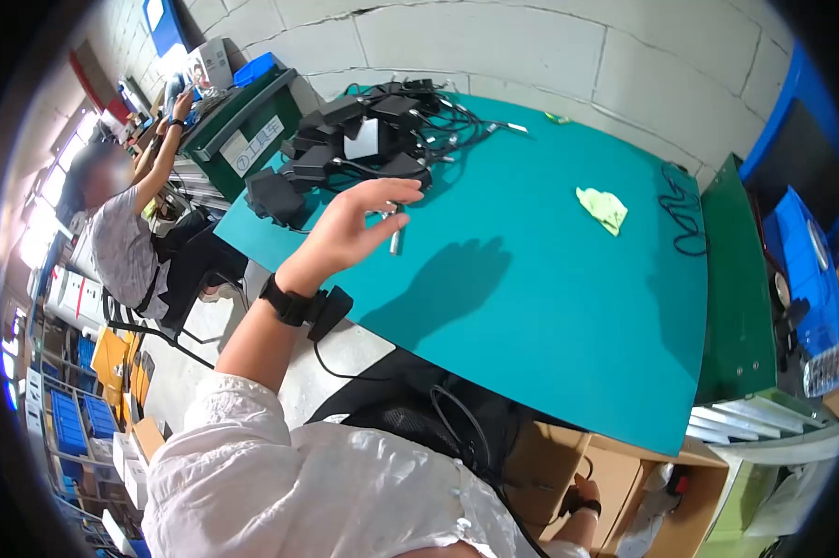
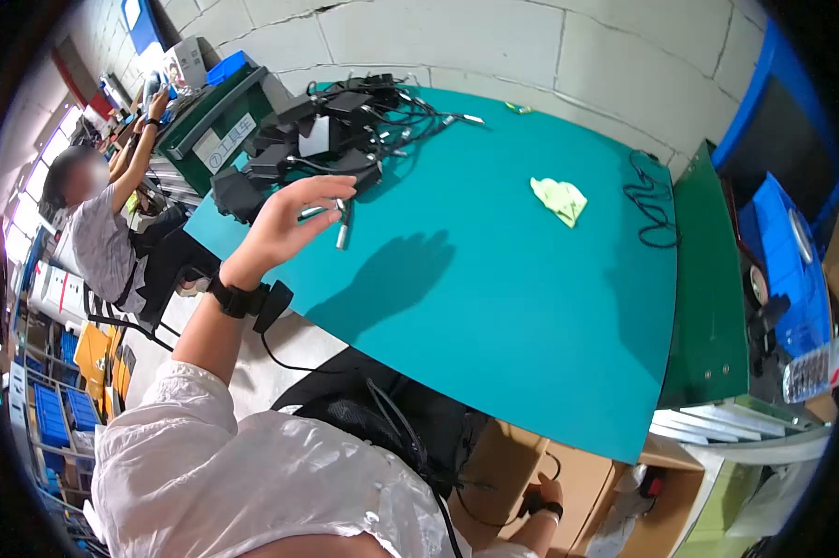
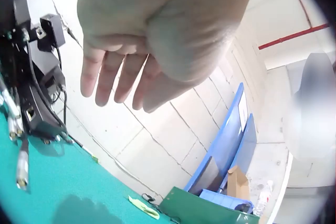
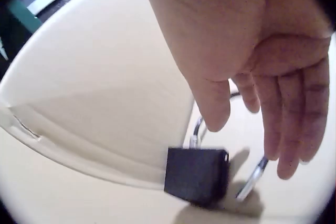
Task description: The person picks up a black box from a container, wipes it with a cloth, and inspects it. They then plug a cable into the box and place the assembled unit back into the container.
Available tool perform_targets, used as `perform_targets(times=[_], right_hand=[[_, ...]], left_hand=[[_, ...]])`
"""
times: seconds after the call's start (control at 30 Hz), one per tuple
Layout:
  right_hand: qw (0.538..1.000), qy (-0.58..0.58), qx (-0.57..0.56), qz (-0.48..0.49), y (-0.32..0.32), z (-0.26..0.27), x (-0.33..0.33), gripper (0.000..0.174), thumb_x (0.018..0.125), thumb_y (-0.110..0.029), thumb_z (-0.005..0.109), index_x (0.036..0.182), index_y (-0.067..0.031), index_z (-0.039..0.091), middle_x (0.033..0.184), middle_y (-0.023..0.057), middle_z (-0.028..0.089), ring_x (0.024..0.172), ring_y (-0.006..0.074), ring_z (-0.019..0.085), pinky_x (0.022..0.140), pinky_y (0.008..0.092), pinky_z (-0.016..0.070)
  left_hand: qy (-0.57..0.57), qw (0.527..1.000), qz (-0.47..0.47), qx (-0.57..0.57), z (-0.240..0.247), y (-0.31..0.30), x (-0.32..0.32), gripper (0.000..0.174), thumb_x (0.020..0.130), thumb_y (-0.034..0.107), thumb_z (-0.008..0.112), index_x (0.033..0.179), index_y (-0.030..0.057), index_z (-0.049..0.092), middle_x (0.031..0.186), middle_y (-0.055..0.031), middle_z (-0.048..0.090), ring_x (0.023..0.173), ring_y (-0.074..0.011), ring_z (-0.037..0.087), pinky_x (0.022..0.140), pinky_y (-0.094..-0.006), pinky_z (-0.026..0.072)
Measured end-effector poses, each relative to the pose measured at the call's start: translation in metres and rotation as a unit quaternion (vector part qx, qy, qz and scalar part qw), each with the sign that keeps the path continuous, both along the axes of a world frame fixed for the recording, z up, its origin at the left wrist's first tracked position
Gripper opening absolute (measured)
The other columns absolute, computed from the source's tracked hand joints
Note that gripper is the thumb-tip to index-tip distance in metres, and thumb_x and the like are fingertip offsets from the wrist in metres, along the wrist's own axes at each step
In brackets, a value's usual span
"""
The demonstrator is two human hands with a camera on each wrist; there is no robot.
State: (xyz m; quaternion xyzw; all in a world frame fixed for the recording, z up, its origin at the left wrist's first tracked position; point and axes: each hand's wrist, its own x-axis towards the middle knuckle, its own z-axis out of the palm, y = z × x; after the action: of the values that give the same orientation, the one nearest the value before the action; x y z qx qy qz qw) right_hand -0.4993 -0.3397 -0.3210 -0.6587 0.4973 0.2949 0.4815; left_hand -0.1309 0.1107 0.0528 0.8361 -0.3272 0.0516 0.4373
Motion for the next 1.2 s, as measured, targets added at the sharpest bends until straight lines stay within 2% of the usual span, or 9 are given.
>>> perform_targets(times=[0.1,0.23,0.27,0.33,0.53,0.73,0.9,1.03,1.2], right_hand=[[0.926,-0.158,0.078,-0.333,-0.041,-0.032,-0.054,0.03,0.091,-0.01,0.046,0.111,0.0112,0.044,0.082,0.0244,0.058,0.07,0.0407,0.064,0.056,0.0493,0.0579],[0.921,-0.234,-0.074,-0.303,-0.057,0.07,-0.074,0.025,0.095,-0.016,0.045,0.112,-0.0013,0.056,0.078,0.0075,0.061,0.067,0.0172,0.064,0.042,0.0253,0.0419],[0.865,-0.292,-0.128,-0.387,-0.011,0.147,-0.053,0.031,0.092,-0.02,0.057,0.098,0.0098,0.062,0.083,0.0182,0.066,0.07,0.0259,0.064,0.057,0.0333,0.0523],[0.833,-0.355,-0.318,-0.28,-0.021,0.159,-0.067,0.02,0.083,-0.013,0.051,0.088,-0.0001,0.066,0.072,0.0112,0.067,0.061,0.0142,0.062,0.046,0.0228,0.0349],[0.741,-0.437,-0.464,-0.211,0.031,0.271,-0.009,0.028,0.097,-0.016,0.046,0.114,0.0045,0.054,0.078,0.0067,0.058,0.063,0.0101,0.054,0.048,0.0228,0.0414],[0.739,-0.642,-0.204,-0.012,0.099,0.359,0.15,0.024,0.094,-0.018,0.054,0.11,-0.0019,0.06,0.079,0.0007,0.057,0.066,0.0065,0.047,0.057,0.019,0.0356],[0.778,-0.616,0.039,0.117,0.181,0.398,0.297,0.041,0.097,-0.031,0.049,0.12,0.0028,0.053,0.112,0.0145,0.062,0.094,0.0211,0.064,0.08,0.0296,0.0488],[0.767,-0.536,0.346,0.067,0.214,0.385,0.376,0.048,0.098,-0.038,0.047,0.119,0.0046,0.052,0.116,0.0113,0.06,0.097,0.0214,0.062,0.081,0.0323,0.0503],[0.74,-0.596,0.312,0.012,0.177,0.33,0.421,0.038,0.096,-0.032,0.052,0.116,0.0008,0.056,0.112,0.008,0.061,0.096,0.0176,0.061,0.081,0.0302,0.0498]], left_hand=[[-0.094,0.991,0.093,0.038,-0.001,0.03,0.033,0.033,0.082,-0.002,0.062,0.114,0.0012,0.06,0.125,-0.0102,0.059,0.11,-0.0182,0.057,0.092,-0.0314,0.0449],[-0.235,0.931,0.278,0.032,0.011,0.074,0.111,0.045,0.074,0.012,0.074,0.114,0.001,0.058,0.115,-0.0167,0.061,0.11,-0.0341,0.055,0.095,-0.0394,0.0438],[-0.273,0.905,0.321,0.05,0.005,0.089,0.14,0.055,0.07,0.019,0.076,0.117,0.0001,0.056,0.121,-0.0186,0.057,0.115,-0.0358,0.051,0.1,-0.0405,0.0396],[-0.181,0.893,0.404,0.082,-0.002,0.101,0.178,0.076,0.064,0.03,0.081,0.124,-0.0053,0.049,0.124,-0.0225,0.053,0.119,-0.0353,0.049,0.101,-0.0393,0.0392],[-0.004,0.933,0.361,0.0,-0.029,0.111,0.218,0.088,0.059,0.032,0.084,0.127,-0.0081,0.045,0.125,-0.024,0.052,0.121,-0.0351,0.047,0.1,-0.0392,0.0411],[-0.173,0.941,0.264,-0.119,0.009,0.059,0.155,0.079,0.063,0.014,0.08,0.126,-0.0033,0.038,0.121,-0.0181,0.043,0.114,-0.0325,0.046,0.096,-0.0374,0.0434],[-0.183,0.947,0.113,-0.237,0.01,-0.009,0.105,0.079,0.063,-0.002,0.078,0.129,0.0023,0.034,0.121,-0.013,0.039,0.103,-0.0235,0.055,0.087,-0.0326,0.0499],[-0.212,0.948,0.083,-0.225,-0.003,-0.061,0.068,0.079,0.062,-0.001,0.078,0.127,0.0034,0.035,0.123,-0.0142,0.038,0.11,-0.0271,0.05,0.088,-0.0359,0.048],[-0.136,0.977,0.006,-0.167,-0.033,-0.084,0.062,0.072,0.064,-0.005,0.07,0.127,0.0023,0.036,0.123,-0.0164,0.041,0.12,-0.0302,0.045,0.099,-0.0414,0.0412]])
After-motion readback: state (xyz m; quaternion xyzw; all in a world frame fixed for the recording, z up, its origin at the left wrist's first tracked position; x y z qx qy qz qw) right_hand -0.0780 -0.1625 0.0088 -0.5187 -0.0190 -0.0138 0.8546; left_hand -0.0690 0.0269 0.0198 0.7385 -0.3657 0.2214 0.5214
